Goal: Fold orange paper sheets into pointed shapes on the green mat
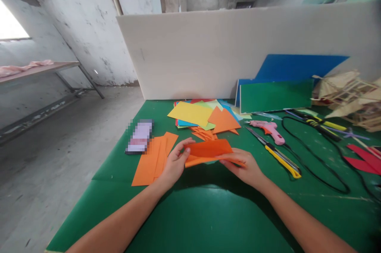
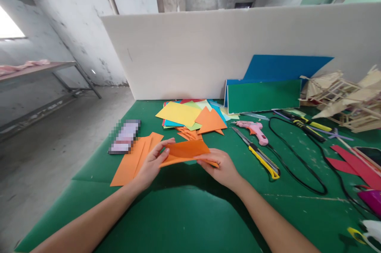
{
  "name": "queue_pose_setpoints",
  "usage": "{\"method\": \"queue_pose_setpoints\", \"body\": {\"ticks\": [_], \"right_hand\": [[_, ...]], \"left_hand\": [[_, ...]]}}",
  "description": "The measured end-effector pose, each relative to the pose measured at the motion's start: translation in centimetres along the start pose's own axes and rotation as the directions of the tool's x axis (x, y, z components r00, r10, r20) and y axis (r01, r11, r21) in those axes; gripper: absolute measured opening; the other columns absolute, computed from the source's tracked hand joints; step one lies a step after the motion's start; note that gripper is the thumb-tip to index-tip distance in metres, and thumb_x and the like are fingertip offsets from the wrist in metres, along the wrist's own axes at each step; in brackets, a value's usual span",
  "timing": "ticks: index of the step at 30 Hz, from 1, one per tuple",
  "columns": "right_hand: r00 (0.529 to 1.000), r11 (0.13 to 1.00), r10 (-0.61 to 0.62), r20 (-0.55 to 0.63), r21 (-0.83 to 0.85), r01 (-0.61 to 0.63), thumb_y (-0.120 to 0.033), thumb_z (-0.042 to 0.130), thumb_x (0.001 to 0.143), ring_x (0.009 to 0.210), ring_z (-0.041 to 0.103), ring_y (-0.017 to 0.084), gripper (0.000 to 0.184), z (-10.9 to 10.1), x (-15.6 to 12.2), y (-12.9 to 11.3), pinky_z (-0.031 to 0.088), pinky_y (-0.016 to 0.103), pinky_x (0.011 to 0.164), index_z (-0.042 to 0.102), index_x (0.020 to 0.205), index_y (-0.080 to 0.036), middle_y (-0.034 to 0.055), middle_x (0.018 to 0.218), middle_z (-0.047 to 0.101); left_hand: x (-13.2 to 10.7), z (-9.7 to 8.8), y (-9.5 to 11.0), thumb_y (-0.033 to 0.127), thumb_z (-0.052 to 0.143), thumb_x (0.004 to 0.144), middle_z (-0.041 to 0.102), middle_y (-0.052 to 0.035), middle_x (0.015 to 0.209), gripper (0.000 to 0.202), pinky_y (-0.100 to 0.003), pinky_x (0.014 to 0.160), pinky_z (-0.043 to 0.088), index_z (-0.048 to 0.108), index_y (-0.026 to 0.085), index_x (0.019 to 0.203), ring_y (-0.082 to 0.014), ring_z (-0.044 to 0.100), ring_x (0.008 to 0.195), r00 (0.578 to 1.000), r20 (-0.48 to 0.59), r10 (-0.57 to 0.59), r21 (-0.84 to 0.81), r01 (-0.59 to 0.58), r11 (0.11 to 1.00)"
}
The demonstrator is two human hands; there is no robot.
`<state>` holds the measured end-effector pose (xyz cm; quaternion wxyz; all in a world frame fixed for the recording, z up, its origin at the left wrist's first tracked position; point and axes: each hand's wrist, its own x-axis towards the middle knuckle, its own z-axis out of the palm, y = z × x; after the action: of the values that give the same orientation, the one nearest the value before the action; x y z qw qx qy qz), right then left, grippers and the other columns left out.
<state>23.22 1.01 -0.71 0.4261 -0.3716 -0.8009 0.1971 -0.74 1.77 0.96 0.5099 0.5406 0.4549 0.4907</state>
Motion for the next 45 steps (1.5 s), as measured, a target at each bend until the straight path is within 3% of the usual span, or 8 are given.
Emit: {"method": "queue_pose_setpoints", "body": {"ticks": [4, 9, 12, 17, 28, 33, 36, 45], "right_hand": [[0.987, 0.997, 0.069, -0.144, -0.03, -0.074, -0.034, 0.058, 0.088, 0.077, 0.069, 0.021, 0.018, 0.0, 0.2, 0.2, 0.056, 0.032, 0.069, 0.074, 0.092, -0.026, 0.0049, 0.087, 0.075], [0.986, 0.992, 0.121, -0.116, -0.03, -0.125, -0.041, 0.058, 0.087, 0.076, 0.07, 0.022, 0.023, -0.3, 0.2, 0.3, 0.057, 0.032, 0.068, 0.075, 0.093, -0.027, 0.0048, 0.086, 0.075], [0.995, 0.997, 0.082, -0.058, 0.0, -0.083, -0.043, 0.062, 0.084, 0.084, 0.07, 0.023, 0.026, -0.5, 0.1, 0.1, 0.057, 0.034, 0.074, 0.074, 0.1, -0.027, 0.0066, 0.095, 0.074], [0.997, 0.989, 0.068, 0.028, 0.129, -0.071, -0.044, 0.065, 0.082, 0.089, 0.069, 0.023, 0.028, -0.3, 0.0, -0.3, 0.056, 0.034, 0.079, 0.074, 0.101, -0.026, 0.0094, 0.099, 0.073], [0.962, 0.919, 0.166, 0.215, 0.32, -0.23, -0.051, 0.07, 0.074, 0.098, 0.067, 0.028, 0.041, -0.8, 0.2, -0.3, 0.054, 0.038, 0.086, 0.073, 0.104, -0.024, 0.0095, 0.107, 0.072], [0.944, 0.874, 0.151, 0.292, 0.407, -0.266, -0.05, 0.068, 0.077, 0.089, 0.07, 0.026, 0.032, -0.9, 0.5, -0.8, 0.055, 0.035, 0.081, 0.076, 0.093, -0.024, 0.0077, 0.095, 0.075], [0.928, 0.867, 0.288, 0.238, 0.347, -0.358, -0.048, 0.073, 0.072, 0.083, 0.07, 0.025, 0.027, -0.7, 0.3, -0.4, 0.055, 0.033, 0.075, 0.077, 0.083, -0.024, 0.0063, 0.086, 0.075], [0.856, 0.622, 0.463, 0.228, 0.604, -0.497, -0.05, 0.071, 0.074, 0.089, 0.067, 0.027, 0.031, 0.1, -0.3, 1.4, 0.049, 0.041, 0.088, 0.077, 0.089, -0.024, 0.0051, 0.09, 0.075]], "left_hand": [[0.2, -0.5, -0.1, 0.024, 0.06, 0.078, 0.052, -0.0039, 0.133, 0.051, -0.032, 0.086, 0.053, 0.05, 0.029, 0.128, -0.0214, 0.061, 0.104, 1.0, 0.025, -0.018, -0.066, 0.019, 0.998], [-0.2, -0.1, -0.4, 0.018, 0.071, 0.066, 0.029, -0.0089, 0.148, 0.033, -0.033, 0.084, 0.053, 0.064, 0.021, 0.098, -0.0219, 0.062, 0.105, 0.986, 0.164, -0.026, 0.003, 0.026, 1.0], [-0.5, 0.0, 0.1, 0.024, 0.079, 0.061, 0.044, -0.0107, 0.139, 0.037, -0.034, 0.094, 0.048, 0.066, 0.019, 0.096, -0.0266, 0.054, 0.118, 0.988, 0.146, -0.055, 0.013, 0.053, 0.998], [-0.6, -0.3, 0.9, 0.03, 0.084, 0.057, 0.068, -0.0106, 0.105, 0.036, -0.04, 0.094, 0.047, 0.072, 0.017, 0.089, -0.0291, 0.063, 0.102, 0.97, 0.226, -0.086, 0.033, 0.081, 0.996], [-0.7, -0.6, -0.4, 0.024, 0.079, 0.063, 0.069, -0.009, 0.106, 0.039, -0.042, 0.096, 0.046, 0.074, 0.025, 0.102, -0.0306, 0.062, 0.102, 0.958, 0.282, 0.055, 0.231, -0.123, 0.965], [-0.4, -0.3, -0.5, 0.034, 0.072, 0.072, 0.074, -0.0083, 0.089, 0.019, -0.035, 0.079, 0.054, 0.078, 0.022, 0.084, -0.0271, 0.067, 0.086, 0.967, 0.253, 0.041, 0.17, -0.086, 0.982], [-0.2, -0.1, -0.3, 0.035, 0.072, 0.073, 0.074, -0.0066, 0.083, 0.018, -0.031, 0.072, 0.053, 0.077, 0.019, 0.078, -0.0243, 0.068, 0.08, 0.956, 0.274, 0.102, 0.14, -0.145, 0.979], [-0.9, 0.0, 0.2, 0.035, 0.074, 0.072, 0.073, -0.0064, 0.086, 0.02, -0.028, 0.068, 0.052, 0.075, 0.017, 0.08, -0.0227, 0.067, 0.08, 0.939, 0.301, 0.166, 0.181, -0.227, 0.957]]}}
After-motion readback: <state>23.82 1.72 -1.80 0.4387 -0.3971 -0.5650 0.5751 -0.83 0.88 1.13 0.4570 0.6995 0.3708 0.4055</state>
